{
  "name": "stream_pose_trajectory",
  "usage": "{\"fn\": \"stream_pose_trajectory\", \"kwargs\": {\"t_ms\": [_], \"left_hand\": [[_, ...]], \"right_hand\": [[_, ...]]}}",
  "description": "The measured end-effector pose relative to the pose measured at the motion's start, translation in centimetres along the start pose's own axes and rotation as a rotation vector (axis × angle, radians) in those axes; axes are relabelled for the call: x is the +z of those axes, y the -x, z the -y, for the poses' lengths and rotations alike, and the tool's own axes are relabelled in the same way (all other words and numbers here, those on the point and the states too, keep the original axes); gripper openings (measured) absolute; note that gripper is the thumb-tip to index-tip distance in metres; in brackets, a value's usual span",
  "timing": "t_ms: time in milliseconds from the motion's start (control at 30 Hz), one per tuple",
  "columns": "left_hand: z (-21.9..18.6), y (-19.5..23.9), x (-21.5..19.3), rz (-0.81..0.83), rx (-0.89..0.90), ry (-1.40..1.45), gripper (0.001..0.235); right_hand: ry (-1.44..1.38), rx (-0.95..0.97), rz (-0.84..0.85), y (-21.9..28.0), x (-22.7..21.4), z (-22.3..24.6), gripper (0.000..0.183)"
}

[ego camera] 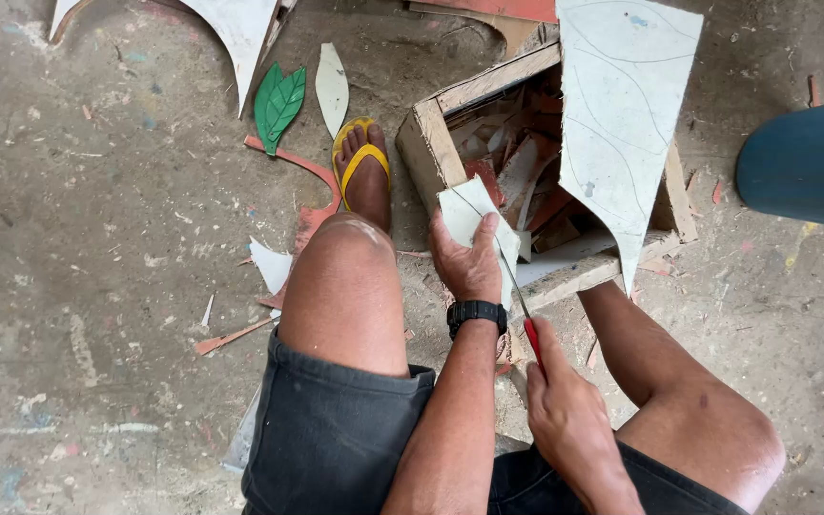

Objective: Cutting a curved shape from a sheet of material using a utility knife

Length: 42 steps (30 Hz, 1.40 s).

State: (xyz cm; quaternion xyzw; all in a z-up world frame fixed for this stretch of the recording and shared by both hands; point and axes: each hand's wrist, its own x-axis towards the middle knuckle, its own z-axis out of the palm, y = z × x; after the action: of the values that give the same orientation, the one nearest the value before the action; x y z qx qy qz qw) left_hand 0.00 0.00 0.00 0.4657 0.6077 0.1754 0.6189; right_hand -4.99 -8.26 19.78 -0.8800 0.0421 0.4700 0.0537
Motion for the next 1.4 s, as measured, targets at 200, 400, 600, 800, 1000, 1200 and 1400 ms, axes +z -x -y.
{"fn": "stream_pose_trajectory", "kwargs": {"t_ms": [200,400,600,800,1000,1200,1400], "left_hand": [[0.7,-0.2,0.3,-0.007,0.032,-0.028,0.083],[0.8,0.0,0.5,-0.032,0.016,0.045,0.081],[1.6,-0.4,0.4,-0.012,0.004,0.095,0.083],[-1.4,0.4,-0.7,0.042,-0.071,0.071,0.086],[-1.7,0.1,-0.9,0.031,-0.141,0.179,0.084],[1.1,-0.4,0.5,-0.019,-0.033,0.179,0.077],[0.4,-0.3,0.4,-0.001,-0.075,0.124,0.073]], "right_hand": [[0.066,0.077,0.064,2.9,-2.2,0.9,0.066],[-0.164,-0.141,-0.293,6.0,3.1,-12.2,0.058],[-0.042,0.028,0.032,-1.1,0.3,-0.4,0.070],[0.000,-0.009,-0.031,-1.8,1.0,-0.8,0.068],[-0.035,-0.012,-0.049,-2.0,0.8,-0.5,0.067],[0.031,-0.070,-0.070,-1.9,0.2,-0.7,0.068],[0.080,0.116,0.080,2.8,-2.4,0.6,0.069]]}}
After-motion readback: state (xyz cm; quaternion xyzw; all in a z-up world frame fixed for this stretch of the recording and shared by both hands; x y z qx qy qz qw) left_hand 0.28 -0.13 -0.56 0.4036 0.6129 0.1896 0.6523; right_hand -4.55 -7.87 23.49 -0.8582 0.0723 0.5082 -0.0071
